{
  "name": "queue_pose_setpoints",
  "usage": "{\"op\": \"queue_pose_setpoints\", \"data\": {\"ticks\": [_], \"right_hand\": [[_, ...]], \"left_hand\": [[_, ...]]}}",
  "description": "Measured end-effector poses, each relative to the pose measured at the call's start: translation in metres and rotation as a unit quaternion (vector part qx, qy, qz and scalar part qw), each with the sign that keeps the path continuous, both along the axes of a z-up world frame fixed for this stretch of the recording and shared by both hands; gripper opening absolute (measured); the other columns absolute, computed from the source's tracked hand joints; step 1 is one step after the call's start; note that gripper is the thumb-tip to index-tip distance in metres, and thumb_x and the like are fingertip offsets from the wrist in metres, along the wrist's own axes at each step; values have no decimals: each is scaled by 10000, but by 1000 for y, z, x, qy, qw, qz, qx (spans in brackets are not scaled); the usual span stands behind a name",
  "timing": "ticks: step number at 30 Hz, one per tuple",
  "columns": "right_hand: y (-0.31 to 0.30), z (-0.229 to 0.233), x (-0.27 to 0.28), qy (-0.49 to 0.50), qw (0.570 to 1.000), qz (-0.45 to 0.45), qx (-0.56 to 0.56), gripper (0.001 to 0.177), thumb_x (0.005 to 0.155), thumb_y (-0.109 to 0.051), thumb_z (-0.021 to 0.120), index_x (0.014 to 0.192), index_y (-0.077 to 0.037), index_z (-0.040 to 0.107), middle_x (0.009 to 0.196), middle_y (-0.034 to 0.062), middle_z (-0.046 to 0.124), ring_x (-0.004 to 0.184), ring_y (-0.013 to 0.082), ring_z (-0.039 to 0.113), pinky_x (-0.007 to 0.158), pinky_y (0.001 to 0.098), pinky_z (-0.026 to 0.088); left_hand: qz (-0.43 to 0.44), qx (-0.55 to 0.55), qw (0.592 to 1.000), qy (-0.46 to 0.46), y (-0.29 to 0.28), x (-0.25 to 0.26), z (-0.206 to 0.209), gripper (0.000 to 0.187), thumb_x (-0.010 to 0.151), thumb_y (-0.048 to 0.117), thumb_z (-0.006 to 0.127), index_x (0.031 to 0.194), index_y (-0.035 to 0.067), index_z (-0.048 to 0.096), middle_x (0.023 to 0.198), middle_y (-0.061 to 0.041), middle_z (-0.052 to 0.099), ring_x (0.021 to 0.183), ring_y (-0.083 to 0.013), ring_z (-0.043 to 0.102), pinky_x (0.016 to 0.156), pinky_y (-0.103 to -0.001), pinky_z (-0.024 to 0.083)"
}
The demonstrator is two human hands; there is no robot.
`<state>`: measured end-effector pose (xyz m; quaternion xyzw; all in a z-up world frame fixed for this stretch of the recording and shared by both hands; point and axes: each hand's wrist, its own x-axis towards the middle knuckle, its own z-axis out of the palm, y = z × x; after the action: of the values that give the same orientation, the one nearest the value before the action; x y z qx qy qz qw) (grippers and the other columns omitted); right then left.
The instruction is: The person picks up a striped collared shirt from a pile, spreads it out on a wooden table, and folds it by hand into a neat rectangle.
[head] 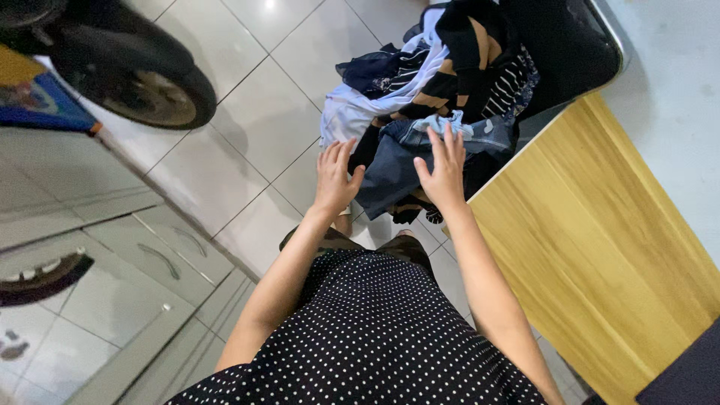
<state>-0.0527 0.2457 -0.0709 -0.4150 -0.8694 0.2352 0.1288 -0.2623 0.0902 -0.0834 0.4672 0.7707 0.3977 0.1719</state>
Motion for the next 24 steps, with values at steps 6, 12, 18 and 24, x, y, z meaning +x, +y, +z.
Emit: {"op": "queue_pose_setpoints", "data": {"ticks": [6, 12, 18, 24], "right_hand": [[27, -27, -13, -79, 995, -21, -53, 662, 936, -268, 723, 1550, -243, 476, 1694, 203, 214, 1539, 514, 146, 1182, 690, 220], [42, -44, -15, -142, 985, -43, -91, 676, 918, -266, 730, 1542, -268, 471, 1694, 186, 202, 1557, 498, 115, 1132, 713, 257], [46, -55, -13, -115, 990, -27, -80, 743, 917, -252, 741, 1588, -260, 421, 1688, 168, 256, 1542, 541, 102, 1160, 685, 311], [52, -65, -15, -119, 989, -31, -77, 743, 900, -249, 757, 1571, -273, 436, 1686, 148, 277, 1525, 560, 104, 1158, 705, 306]], "left_hand": [[-29, -34, 994, -99, 49, -28, -29, 517, 848, 120, 745, 1333, 89, 568, 1244, -165, 653, 1103, -385, 632, 922, -453, 505], [-50, -21, 993, -106, 102, -33, -76, 585, 845, 97, 749, 1380, 67, 516, 1283, -219, 629, 1180, -438, 602, 966, -484, 501], [-100, 15, 994, -49, 145, -37, -126, 692, 702, 71, 745, 1351, 25, 509, 1311, -251, 602, 1193, -462, 574, 990, -489, 483], [-99, -66, 993, -13, 168, -32, -170, 559, 734, 16, 692, 1281, 63, 589, 1298, -163, 668, 1082, -408, 632, 910, -471, 529]]}}
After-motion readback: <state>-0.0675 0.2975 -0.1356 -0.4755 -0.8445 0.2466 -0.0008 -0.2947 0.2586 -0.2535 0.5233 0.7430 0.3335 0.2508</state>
